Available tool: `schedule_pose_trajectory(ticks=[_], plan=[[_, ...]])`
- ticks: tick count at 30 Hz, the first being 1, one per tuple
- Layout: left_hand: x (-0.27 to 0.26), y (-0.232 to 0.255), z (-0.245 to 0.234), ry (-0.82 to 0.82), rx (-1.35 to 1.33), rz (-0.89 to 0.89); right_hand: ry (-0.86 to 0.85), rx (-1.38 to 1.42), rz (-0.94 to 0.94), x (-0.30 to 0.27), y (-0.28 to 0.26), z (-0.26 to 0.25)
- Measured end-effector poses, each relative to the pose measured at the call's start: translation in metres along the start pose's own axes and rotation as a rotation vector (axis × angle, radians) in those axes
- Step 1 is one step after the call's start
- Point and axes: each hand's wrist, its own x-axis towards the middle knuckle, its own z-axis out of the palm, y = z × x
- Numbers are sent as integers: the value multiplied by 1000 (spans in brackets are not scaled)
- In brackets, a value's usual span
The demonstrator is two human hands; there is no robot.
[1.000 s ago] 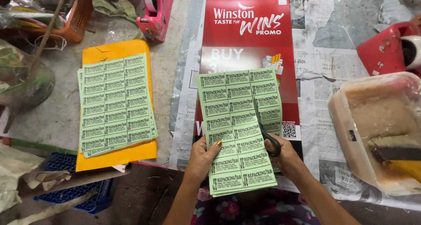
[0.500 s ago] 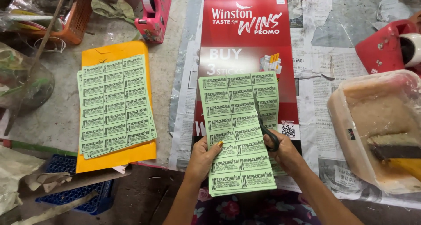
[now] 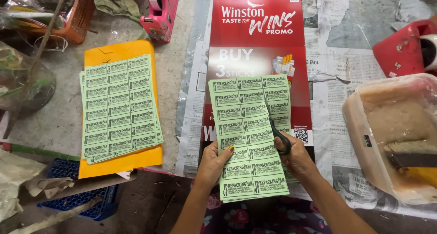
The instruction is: Applying glue to a poster and sticking label sheets onto it
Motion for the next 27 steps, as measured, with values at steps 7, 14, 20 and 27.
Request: schedule_pose_trajectory(ticks=[7,14,20,27], plan=[[-2,4,-2,-15,202,-281,25,132,300,24,-11,-3],[3,-3,-6,-22,106,-284,-98,15,191,25,-9,-8],[6,-5,-6,-12,132,-293,-58,77,219,29,-9,-5],[5,4,0,-26,233,-303,10,120,312,55,-10,-5]])
